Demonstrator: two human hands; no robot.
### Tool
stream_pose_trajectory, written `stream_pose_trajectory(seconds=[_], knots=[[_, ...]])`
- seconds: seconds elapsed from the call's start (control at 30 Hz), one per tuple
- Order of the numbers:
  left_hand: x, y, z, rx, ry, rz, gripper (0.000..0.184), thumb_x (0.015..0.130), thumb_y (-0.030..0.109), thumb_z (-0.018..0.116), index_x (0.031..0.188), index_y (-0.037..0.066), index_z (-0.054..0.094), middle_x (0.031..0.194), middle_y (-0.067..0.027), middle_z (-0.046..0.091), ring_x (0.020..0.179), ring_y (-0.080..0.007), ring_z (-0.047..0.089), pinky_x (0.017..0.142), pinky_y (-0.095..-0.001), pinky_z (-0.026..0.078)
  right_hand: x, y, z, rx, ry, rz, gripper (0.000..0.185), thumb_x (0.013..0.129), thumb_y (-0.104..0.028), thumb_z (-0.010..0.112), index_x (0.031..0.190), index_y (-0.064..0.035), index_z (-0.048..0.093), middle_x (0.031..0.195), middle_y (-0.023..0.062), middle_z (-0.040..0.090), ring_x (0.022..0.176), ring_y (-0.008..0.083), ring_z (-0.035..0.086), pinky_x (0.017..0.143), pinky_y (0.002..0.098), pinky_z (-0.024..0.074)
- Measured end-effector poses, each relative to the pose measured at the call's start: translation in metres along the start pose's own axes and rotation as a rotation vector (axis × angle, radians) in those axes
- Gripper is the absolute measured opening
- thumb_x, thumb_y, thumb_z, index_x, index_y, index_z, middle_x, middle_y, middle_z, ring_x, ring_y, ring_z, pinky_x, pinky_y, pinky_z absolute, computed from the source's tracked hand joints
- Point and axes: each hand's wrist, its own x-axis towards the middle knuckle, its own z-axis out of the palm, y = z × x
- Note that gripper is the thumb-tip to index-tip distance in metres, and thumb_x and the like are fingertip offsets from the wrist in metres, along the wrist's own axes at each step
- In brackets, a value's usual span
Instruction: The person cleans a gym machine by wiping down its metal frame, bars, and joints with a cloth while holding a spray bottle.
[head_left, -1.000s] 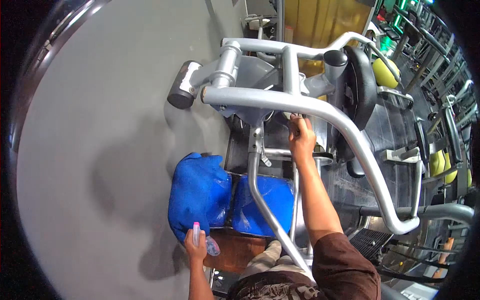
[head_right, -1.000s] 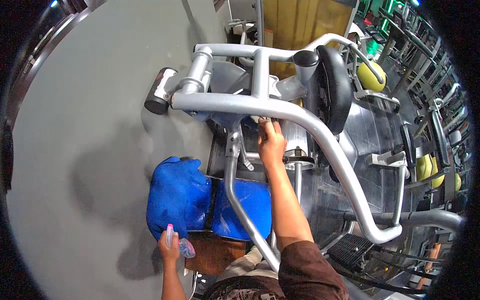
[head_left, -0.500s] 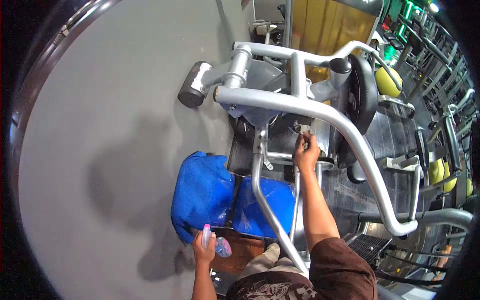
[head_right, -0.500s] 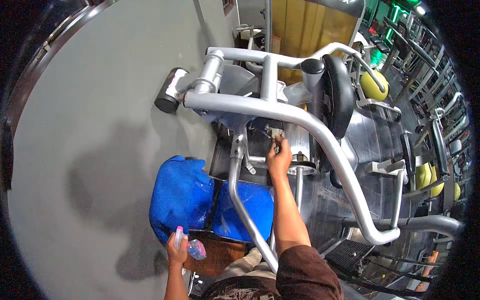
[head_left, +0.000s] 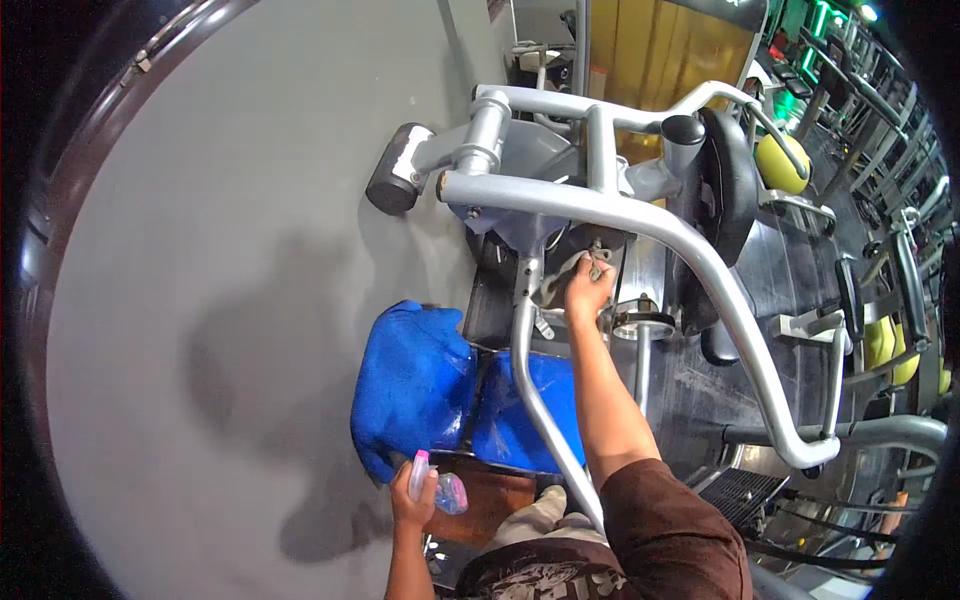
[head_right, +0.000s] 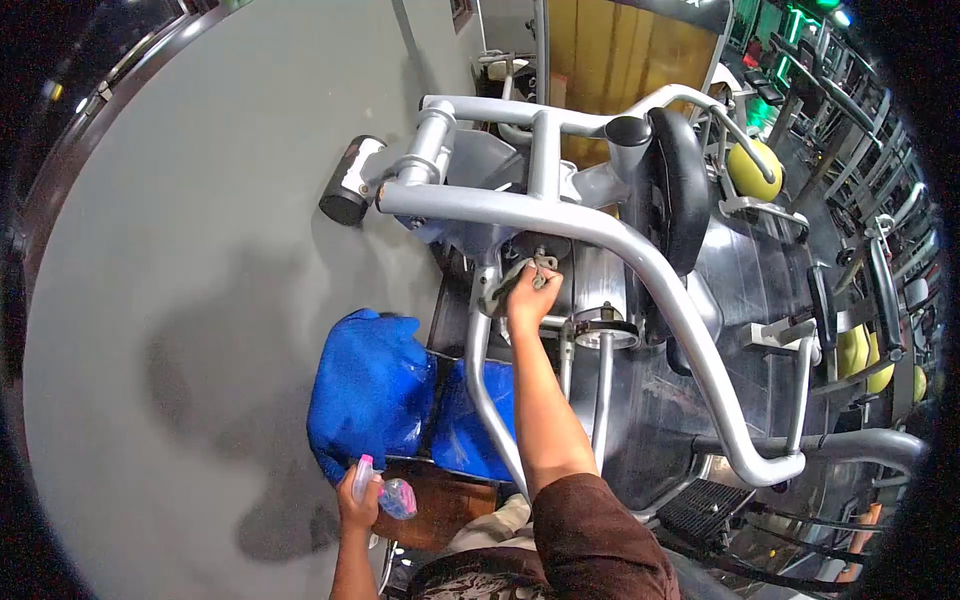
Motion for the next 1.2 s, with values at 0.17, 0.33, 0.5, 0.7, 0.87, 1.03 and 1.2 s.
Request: stream_pose_trajectory(seconds=[0.17, 0.33, 0.5, 0.7, 0.87, 1.03, 1.2], knots=[[-0.006, 0.005, -0.003, 0.031, -0.055, -0.070, 0.023, 0.086, 0.022, 0.066, 0.077, 0.002, 0.056, 0.071, -0.0119, 0.057, 0.066, -0.0257, 0.059, 0.062, -0.0372, 0.045, -0.018, -0.033, 0.026, 0.343, -0.223, 0.137, 0.022, 0.094, -0.020, 0.066, 0.104, -0.0013, 0.059, 0.099, 0.0080, 0.063, 0.091, 0.0146, 0.057, 0.082, 0.0299, 0.0462], [-0.019, 0.027, 0.004, -0.223, -0.093, -0.135, 0.017, 0.087, 0.018, 0.063, 0.080, 0.004, 0.056, 0.074, -0.0069, 0.062, 0.072, -0.0172, 0.060, 0.064, -0.0314, 0.046, -0.031, -0.076, -0.015, 0.385, -0.410, 0.071, 0.024, 0.095, -0.022, 0.066, 0.107, -0.0024, 0.058, 0.095, 0.0036, 0.061, 0.087, 0.0102, 0.054, 0.079, 0.0264, 0.0447], [-0.018, 0.057, 0.019, -0.418, -0.196, 0.070, 0.016, 0.088, 0.016, 0.058, 0.088, 0.000, 0.060, 0.080, -0.0072, 0.066, 0.076, -0.0180, 0.063, 0.071, -0.0309, 0.049, -0.090, -0.072, -0.128, 0.121, -0.485, 0.126, 0.016, 0.094, -0.017, 0.067, 0.100, -0.0043, 0.060, 0.095, 0.0029, 0.061, 0.088, 0.0099, 0.054, 0.079, 0.0274, 0.0453], [-0.027, 0.071, 0.041, -0.540, -0.378, 0.141, 0.028, 0.093, 0.025, 0.053, 0.090, 0.000, 0.064, 0.078, -0.0090, 0.065, 0.074, -0.0192, 0.062, 0.069, -0.0330, 0.048, -0.187, -0.010, -0.272, -0.113, -0.309, 0.355, 0.017, 0.092, -0.016, 0.067, 0.100, -0.0044, 0.059, 0.088, 0.0024, 0.062, 0.081, 0.0107, 0.056, 0.076, 0.0276, 0.0469], [-0.047, 0.084, 0.063, -0.635, -0.567, 0.084, 0.035, 0.094, 0.031, 0.050, 0.087, -0.002, 0.059, 0.072, -0.0103, 0.059, 0.065, -0.0199, 0.060, 0.063, -0.0322, 0.049, -0.191, -0.043, -0.324, -0.014, -0.302, 0.431, 0.017, 0.093, -0.015, 0.067, 0.103, -0.0034, 0.060, 0.088, 0.0026, 0.065, 0.078, 0.0086, 0.058, 0.070, 0.0250, 0.0482], [-0.084, 0.111, 0.071, -0.549, -0.757, 0.304, 0.035, 0.091, 0.031, 0.053, 0.085, -0.003, 0.060, 0.075, -0.0100, 0.059, 0.065, -0.0178, 0.058, 0.061, -0.0309, 0.045, -0.190, -0.128, -0.380, 0.048, -0.226, 0.265, 0.018, 0.094, -0.014, 0.066, 0.106, -0.0023, 0.060, 0.087, 0.0027, 0.064, 0.077, 0.0078, 0.058, 0.070, 0.0262, 0.0491], [-0.142, 0.140, 0.065, -0.608, -0.935, 0.385, 0.034, 0.089, 0.030, 0.055, 0.091, -0.004, 0.060, 0.078, -0.0084, 0.061, 0.063, -0.0150, 0.056, 0.060, -0.0273, 0.044, -0.249, -0.168, -0.476, 0.022, -0.130, 0.164, 0.019, 0.093, -0.014, 0.067, 0.107, -0.0021, 0.061, 0.096, 0.0029, 0.065, 0.088, 0.0086, 0.058, 0.080, 0.0259, 0.0477]])
